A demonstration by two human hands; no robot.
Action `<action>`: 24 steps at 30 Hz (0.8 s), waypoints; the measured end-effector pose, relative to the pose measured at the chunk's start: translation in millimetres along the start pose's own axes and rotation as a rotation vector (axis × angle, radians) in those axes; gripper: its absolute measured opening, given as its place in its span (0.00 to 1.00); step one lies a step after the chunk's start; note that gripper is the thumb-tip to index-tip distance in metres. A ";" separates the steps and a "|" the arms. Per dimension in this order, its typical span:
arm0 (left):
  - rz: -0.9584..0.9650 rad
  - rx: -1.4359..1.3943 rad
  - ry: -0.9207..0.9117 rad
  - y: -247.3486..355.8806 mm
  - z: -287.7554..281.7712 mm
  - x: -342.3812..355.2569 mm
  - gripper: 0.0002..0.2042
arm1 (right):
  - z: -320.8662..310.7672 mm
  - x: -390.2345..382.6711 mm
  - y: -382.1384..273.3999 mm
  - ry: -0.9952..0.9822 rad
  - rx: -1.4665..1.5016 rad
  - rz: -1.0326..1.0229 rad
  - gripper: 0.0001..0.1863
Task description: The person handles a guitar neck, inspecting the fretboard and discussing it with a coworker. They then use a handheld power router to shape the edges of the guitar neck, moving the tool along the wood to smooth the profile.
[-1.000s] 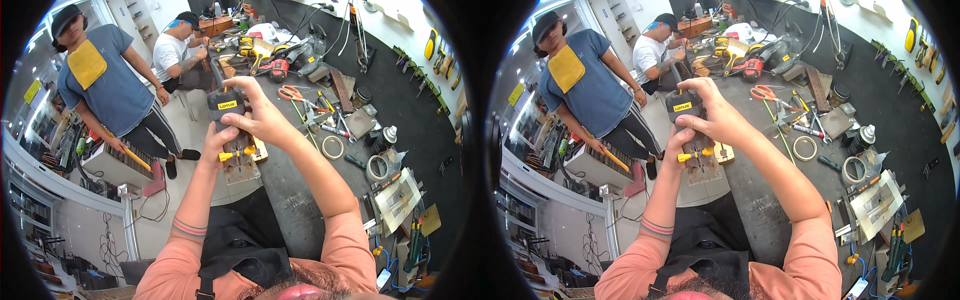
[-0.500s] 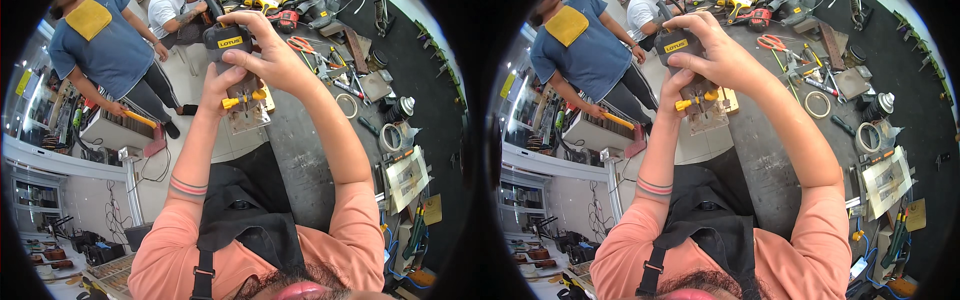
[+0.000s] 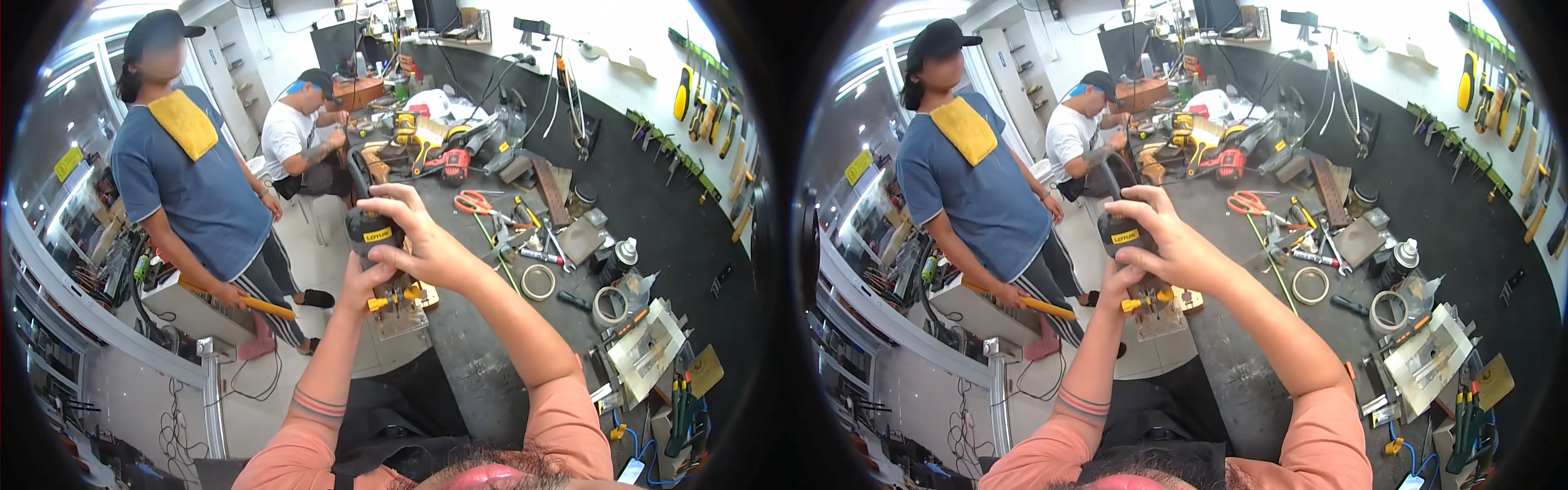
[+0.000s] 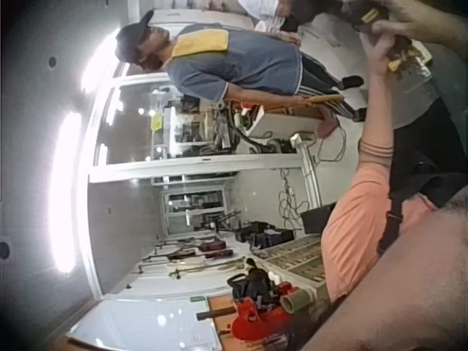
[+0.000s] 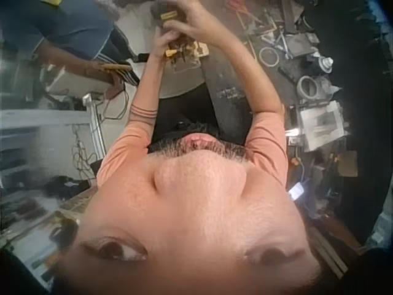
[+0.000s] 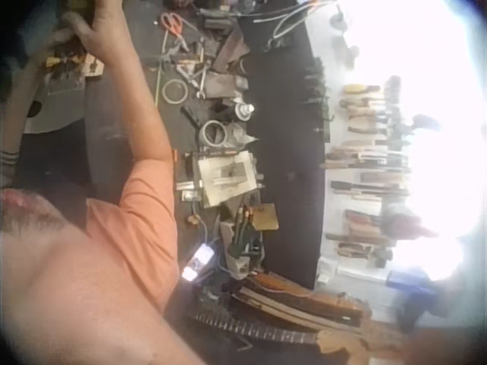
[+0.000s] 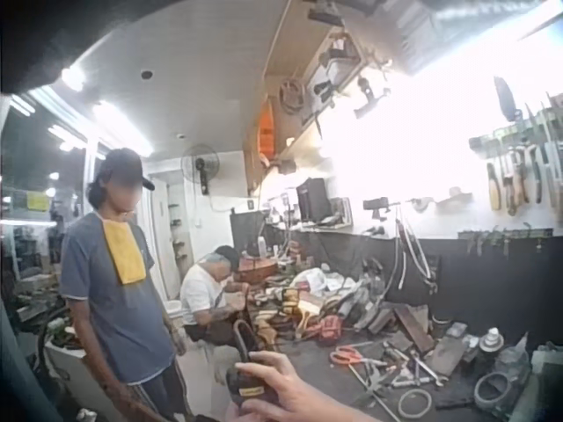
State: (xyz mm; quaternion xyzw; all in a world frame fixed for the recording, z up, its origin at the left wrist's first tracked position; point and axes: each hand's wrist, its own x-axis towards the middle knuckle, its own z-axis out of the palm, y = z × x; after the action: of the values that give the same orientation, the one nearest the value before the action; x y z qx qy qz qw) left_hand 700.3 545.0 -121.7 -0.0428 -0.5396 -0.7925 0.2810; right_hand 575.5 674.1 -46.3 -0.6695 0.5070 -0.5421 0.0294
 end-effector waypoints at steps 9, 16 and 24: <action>0.042 0.089 0.043 -7.1 -54.2 -51.5 0.46 | 52.9 -15.3 -38.6 0.035 -0.145 -0.045 0.41; 0.164 -0.117 0.030 36.6 -84.7 -95.4 0.55 | 87.7 -29.9 -51.1 -0.087 0.068 -0.075 0.51; 0.118 -0.063 -0.029 54.7 -86.1 -88.8 0.45 | 72.5 -24.8 -33.2 -0.306 0.178 0.003 0.59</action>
State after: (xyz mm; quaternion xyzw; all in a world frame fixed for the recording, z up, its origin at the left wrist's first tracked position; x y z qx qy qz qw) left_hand 821.9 490.6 -144.8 -0.0948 -0.5149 -0.7904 0.3182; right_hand 654.3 670.8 -73.8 -0.7381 0.4477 -0.4766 0.1660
